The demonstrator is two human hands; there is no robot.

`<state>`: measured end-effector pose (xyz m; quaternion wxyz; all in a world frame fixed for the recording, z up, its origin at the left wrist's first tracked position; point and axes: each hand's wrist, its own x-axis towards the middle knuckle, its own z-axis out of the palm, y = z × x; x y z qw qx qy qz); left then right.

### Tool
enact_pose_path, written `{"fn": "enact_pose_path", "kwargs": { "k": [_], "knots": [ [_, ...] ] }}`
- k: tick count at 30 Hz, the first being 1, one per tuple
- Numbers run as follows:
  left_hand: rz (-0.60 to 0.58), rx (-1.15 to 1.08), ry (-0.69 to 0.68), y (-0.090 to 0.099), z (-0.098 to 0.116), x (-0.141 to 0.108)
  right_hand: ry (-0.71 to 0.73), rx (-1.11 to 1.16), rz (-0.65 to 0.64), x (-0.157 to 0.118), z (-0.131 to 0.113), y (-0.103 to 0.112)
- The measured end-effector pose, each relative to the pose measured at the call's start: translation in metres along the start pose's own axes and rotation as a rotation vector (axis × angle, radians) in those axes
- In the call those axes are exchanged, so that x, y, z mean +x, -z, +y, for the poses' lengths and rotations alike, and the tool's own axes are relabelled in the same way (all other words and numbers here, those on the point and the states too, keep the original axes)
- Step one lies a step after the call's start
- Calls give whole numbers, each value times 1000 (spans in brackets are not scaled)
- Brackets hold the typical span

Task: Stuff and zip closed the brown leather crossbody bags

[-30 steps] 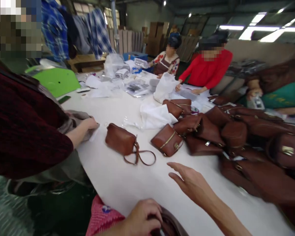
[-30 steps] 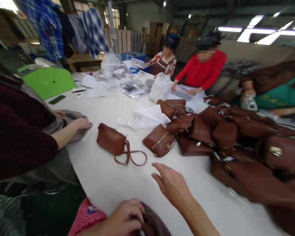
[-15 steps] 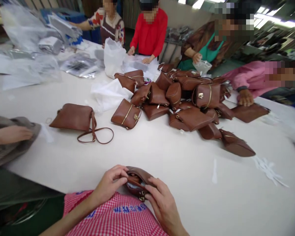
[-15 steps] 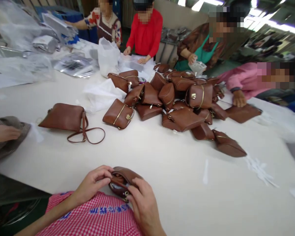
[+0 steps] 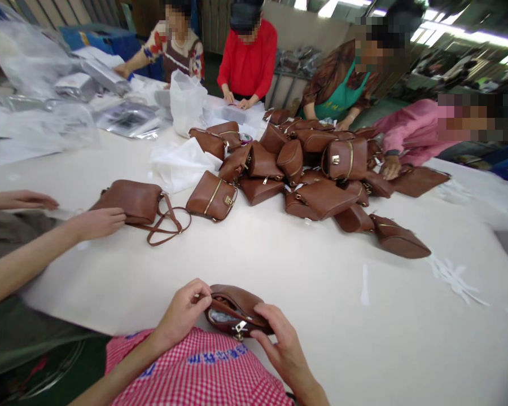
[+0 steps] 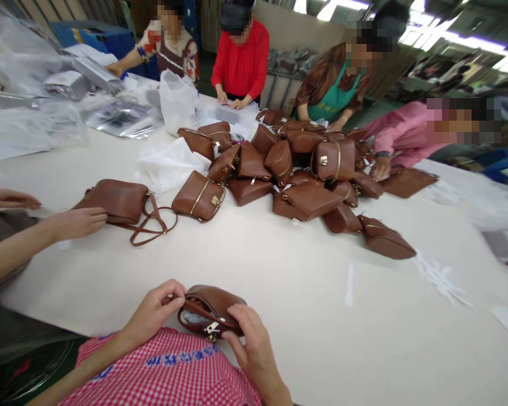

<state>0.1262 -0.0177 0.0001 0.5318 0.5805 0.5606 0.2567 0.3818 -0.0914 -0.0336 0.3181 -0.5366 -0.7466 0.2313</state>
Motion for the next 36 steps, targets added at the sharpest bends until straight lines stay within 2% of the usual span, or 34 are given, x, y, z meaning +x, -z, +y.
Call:
{"fn": "enact_pose_path", "kwargs": {
  "k": [3,6,13,16,20,25,28,31,32,34,36],
  "knots": [
    [59,44,-19,-3,3,3,134,-171,34,11,-12,-9],
    [92,44,-29,-5,4,5,228,-232,20,22,-19,-10],
    [40,39,-120,-2,4,6,280,-162,-9,37,-18,-4],
    [51,57,-124,0,6,2,296,-183,34,40,-23,-4],
    [95,219,-227,-2,19,-6,153,-242,106,36,-32,0],
    [-11,226,-236,-8,33,-3,40,-347,116,28,-41,-2],
    [76,380,-301,-7,30,1,-44,-291,112,25,-41,-8],
    [187,684,-526,-8,25,-2,-132,-176,89,25,-41,-11],
    [164,772,-623,-9,25,-4,-168,-133,84,26,-41,-11],
    [-13,874,-777,-15,26,-8,-244,-57,78,28,-41,-11],
    [-219,893,-791,-24,29,-8,-271,-15,84,30,-41,-11]
  ]
}}
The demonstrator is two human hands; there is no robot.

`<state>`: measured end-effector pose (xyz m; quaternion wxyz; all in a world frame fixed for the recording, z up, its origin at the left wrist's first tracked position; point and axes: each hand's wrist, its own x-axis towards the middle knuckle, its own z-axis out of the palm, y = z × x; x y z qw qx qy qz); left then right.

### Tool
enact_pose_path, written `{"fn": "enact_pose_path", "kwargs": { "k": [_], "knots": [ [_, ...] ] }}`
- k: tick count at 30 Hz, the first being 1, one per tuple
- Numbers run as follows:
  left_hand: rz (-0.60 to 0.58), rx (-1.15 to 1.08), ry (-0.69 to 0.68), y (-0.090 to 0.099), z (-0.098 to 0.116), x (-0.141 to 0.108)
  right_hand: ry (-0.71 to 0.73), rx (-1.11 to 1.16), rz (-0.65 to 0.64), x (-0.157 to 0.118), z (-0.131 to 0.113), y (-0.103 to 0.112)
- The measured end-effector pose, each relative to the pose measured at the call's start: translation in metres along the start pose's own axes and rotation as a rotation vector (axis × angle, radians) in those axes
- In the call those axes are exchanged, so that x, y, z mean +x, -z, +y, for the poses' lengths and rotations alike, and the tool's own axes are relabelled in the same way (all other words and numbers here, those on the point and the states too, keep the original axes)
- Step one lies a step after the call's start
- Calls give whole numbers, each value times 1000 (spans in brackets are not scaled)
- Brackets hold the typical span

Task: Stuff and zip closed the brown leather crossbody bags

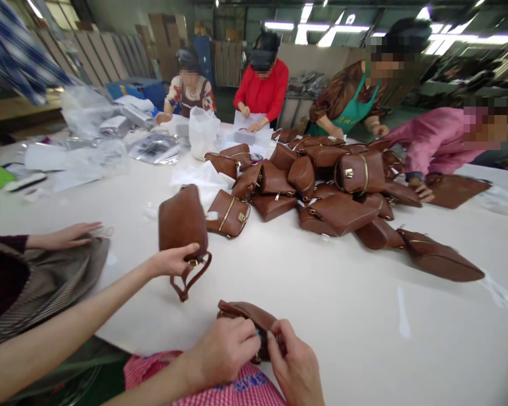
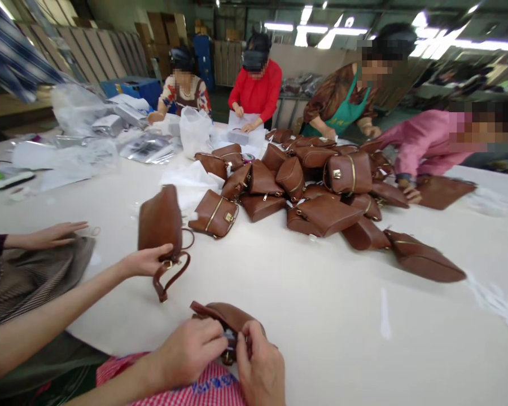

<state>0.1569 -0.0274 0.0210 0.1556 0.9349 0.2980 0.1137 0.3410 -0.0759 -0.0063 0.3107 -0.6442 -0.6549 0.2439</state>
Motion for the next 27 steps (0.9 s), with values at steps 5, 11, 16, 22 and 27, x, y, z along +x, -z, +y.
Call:
{"fn": "enact_pose_path", "kwargs": {
  "k": [5,11,16,22,27],
  "knots": [
    [-160,-87,122,-16,4,23,101,10,-17,2,2,-4],
    [-20,-121,149,-30,2,29,103,171,-135,4,4,14],
    [41,-119,115,-31,1,26,221,19,-11,0,34,22],
    [146,-67,55,-33,-1,27,267,8,-101,-1,57,-1],
    [219,-71,44,-28,-6,19,214,-42,-41,-5,43,-5]
  ]
}}
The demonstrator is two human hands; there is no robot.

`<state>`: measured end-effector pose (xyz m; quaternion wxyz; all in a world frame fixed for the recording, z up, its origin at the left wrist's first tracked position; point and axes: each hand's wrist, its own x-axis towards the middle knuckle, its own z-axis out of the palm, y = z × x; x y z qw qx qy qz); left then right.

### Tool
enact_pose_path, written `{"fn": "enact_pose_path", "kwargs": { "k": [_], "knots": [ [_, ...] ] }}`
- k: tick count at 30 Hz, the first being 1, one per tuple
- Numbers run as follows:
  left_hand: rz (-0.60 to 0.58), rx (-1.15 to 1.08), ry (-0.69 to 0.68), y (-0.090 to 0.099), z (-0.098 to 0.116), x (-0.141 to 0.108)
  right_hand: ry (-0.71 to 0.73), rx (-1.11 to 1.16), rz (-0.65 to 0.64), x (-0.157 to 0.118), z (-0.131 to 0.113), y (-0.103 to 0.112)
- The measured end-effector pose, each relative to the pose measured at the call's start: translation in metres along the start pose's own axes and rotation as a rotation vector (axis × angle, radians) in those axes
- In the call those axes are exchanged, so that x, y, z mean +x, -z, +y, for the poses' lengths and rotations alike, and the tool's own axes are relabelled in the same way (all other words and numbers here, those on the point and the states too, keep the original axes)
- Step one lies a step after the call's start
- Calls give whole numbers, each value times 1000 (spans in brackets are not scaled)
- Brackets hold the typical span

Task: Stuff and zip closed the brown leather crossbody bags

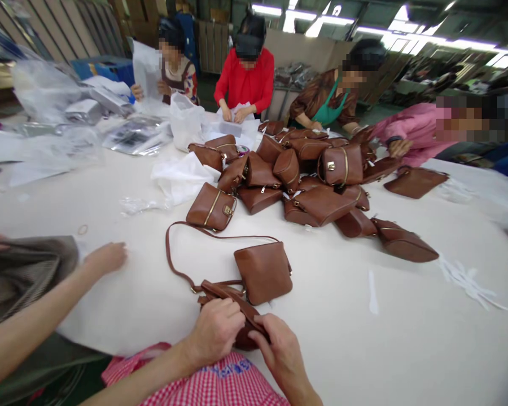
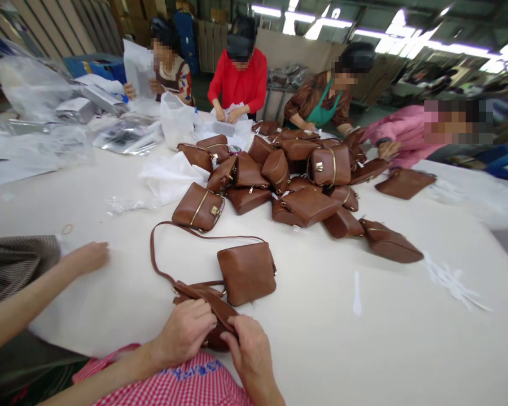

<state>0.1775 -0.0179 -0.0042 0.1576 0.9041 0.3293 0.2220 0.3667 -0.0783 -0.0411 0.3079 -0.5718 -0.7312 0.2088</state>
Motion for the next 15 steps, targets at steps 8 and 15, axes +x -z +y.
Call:
{"fn": "enact_pose_path", "kwargs": {
  "k": [8,15],
  "knots": [
    [-57,-87,-1,13,-1,-6,-13,-103,2,-6,-13,3],
    [64,-100,264,56,-13,-13,25,-201,-28,-7,-8,9]
  ]
}}
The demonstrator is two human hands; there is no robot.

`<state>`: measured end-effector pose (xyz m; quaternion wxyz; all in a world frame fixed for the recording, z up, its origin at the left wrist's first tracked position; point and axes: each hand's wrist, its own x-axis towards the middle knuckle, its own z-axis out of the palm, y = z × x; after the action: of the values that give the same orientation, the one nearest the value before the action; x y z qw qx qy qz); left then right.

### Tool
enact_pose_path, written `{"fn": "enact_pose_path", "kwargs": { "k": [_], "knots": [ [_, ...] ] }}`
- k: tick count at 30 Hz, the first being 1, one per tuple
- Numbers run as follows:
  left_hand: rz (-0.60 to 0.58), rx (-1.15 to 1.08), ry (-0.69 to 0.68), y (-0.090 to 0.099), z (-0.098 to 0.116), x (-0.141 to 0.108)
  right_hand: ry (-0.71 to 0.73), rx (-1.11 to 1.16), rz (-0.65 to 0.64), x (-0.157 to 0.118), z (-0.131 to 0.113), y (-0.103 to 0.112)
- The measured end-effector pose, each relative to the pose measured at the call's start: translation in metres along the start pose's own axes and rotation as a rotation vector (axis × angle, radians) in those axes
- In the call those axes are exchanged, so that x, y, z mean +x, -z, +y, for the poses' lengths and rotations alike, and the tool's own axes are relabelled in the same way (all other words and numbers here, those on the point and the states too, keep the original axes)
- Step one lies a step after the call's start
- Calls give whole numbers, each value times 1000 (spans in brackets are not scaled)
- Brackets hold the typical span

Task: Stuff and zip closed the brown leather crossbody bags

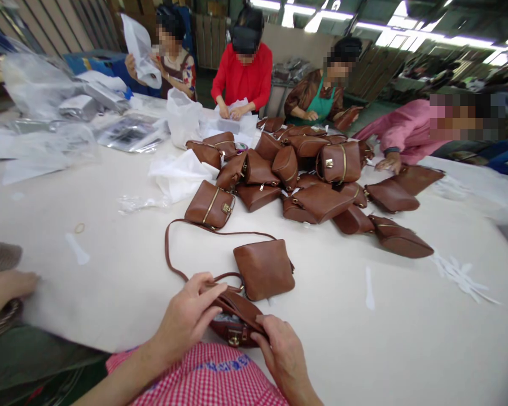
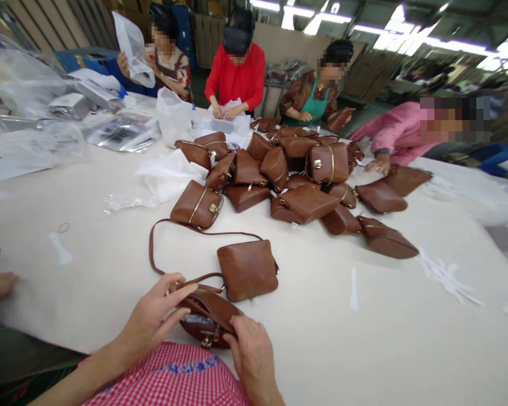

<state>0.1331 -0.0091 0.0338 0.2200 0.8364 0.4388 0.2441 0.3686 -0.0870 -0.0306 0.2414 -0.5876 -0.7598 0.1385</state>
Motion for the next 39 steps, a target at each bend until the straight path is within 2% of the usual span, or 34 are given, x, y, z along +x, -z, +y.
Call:
{"fn": "enact_pose_path", "kwargs": {
  "k": [4,7,10,13,16,18,20,25,27,30,32,36,39],
  "knots": [
    [-103,-86,106,6,-10,-7,8,4,6,2,-5,2],
    [-97,-104,213,3,-14,-12,52,13,39,5,-10,3],
    [-133,-169,295,3,-13,-14,56,38,-25,12,-16,4],
    [-151,-242,318,8,-9,-14,73,68,-74,22,-20,4],
    [-199,-433,364,10,-8,-12,51,192,-78,28,-19,7],
    [-267,-615,452,7,-13,-10,17,299,-97,29,-17,9],
    [-286,-703,481,2,-19,-7,27,357,-123,30,-17,12],
    [-199,-547,264,-7,-24,2,65,339,-156,36,-21,14],
    [-184,-535,289,-7,-21,4,53,333,-168,40,-24,13],
    [-144,-552,401,-7,-19,4,65,370,-194,46,-30,11],
    [-127,-550,403,-9,-20,1,71,394,-221,49,-37,10],
    [-110,-413,205,-17,-29,-12,28,416,-228,54,-51,6],
    [-95,-266,-1,-22,-33,-23,-42,538,-256,61,-39,2]
  ]
}}
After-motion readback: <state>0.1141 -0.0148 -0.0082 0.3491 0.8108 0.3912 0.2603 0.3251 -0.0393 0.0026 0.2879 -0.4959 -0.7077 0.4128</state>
